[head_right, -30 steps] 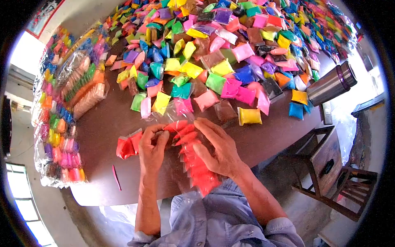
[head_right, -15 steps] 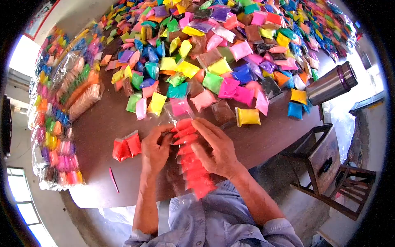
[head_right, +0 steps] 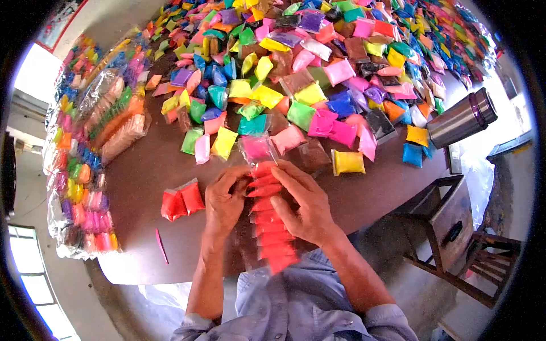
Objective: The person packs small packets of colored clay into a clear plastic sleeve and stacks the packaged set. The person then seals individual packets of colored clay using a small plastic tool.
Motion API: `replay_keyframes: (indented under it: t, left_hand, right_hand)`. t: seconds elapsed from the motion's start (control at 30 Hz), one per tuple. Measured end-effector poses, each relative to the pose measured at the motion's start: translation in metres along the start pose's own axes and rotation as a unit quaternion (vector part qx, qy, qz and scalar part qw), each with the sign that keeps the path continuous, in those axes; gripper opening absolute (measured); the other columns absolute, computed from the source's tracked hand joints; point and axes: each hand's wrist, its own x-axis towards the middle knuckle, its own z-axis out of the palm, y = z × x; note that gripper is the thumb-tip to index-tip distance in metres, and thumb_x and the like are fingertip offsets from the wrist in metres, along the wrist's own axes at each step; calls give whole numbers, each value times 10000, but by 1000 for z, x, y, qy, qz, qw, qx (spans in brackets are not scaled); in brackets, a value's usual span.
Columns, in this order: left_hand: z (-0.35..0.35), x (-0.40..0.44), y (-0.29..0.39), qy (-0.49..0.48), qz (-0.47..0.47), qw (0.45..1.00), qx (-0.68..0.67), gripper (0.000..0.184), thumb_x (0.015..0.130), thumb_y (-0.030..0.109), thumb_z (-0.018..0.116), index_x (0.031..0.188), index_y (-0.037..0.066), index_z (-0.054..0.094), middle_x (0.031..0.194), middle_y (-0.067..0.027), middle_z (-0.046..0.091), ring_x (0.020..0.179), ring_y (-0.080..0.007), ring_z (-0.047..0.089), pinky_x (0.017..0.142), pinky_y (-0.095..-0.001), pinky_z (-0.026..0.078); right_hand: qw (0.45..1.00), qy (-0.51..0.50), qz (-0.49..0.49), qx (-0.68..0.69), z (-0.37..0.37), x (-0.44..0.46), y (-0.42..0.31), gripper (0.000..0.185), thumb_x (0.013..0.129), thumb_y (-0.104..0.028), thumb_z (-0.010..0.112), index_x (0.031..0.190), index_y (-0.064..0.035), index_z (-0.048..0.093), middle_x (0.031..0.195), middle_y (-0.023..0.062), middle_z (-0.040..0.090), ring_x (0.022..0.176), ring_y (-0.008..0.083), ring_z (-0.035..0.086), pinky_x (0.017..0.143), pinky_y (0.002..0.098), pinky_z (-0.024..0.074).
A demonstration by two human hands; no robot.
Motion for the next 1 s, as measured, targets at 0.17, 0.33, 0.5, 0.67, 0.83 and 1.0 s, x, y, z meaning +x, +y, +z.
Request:
replay_keyframes:
  t: [0.17, 0.33, 0.5, 0.67, 0.83, 1.0]
  left_hand:
    - [-11, -9, 10, 48, -15, 998, 38, 320, 907, -84, 720, 1205, 28, 754, 1186, -151, 767, 1064, -294, 753, 922, -370, 601]
    - [-74, -18, 4, 81, -46, 984, 154, 324, 919, -2, 742, 1242, 26, 744, 1253, -171, 752, 1092, -332, 750, 926, -406, 601]
    - [-106, -28, -3, 34, -60, 935, 348, 337, 909, 68, 728, 1245, 31, 736, 1280, -194, 733, 1117, -390, 732, 926, -449, 594]
    - [-106, -28, -2, 2, -86, 931, 355, 380, 867, 71, 741, 1244, 21, 725, 1201, -193, 721, 1051, -401, 719, 887, -441, 591]
    - [-120, -28, 2, -10, -107, 964, 243, 367, 885, 62, 746, 1249, 26, 711, 1125, -134, 721, 908, -239, 712, 794, -351, 569]
    - [-115, -22, -3, 36, -134, 990, 40, 254, 922, 43, 769, 1161, -9, 702, 961, -40, 712, 698, -55, 609, 625, -239, 506]
  right_hand:
    - [1000, 8, -2, 3, 2, -2, 2, 535, 943, -107, 732, 1459, -10, 633, 1508, 205, 611, 1369, 381, 606, 1155, 446, 485]
    - [1000, 10, -3, 8, 0, -1, -1, 521, 947, -111, 729, 1450, -8, 641, 1498, 200, 621, 1369, 376, 607, 1156, 443, 484]
    - [1000, 13, 1, 21, 1, -1, -1, 511, 946, -113, 728, 1440, -8, 649, 1493, 199, 626, 1369, 374, 611, 1152, 439, 488]
    - [999, 22, 1, 28, 2, -3, 2, 507, 942, -103, 728, 1435, -13, 654, 1485, 197, 633, 1362, 369, 619, 1148, 435, 494]
    - [999, 24, 10, 33, 2, -3, 1, 509, 931, -88, 737, 1429, -13, 660, 1484, 193, 635, 1359, 368, 621, 1145, 432, 496]
    - [998, 15, 37, 49, 3, -4, -2, 514, 925, -86, 745, 1428, -18, 662, 1485, 189, 637, 1356, 366, 623, 1144, 430, 496]
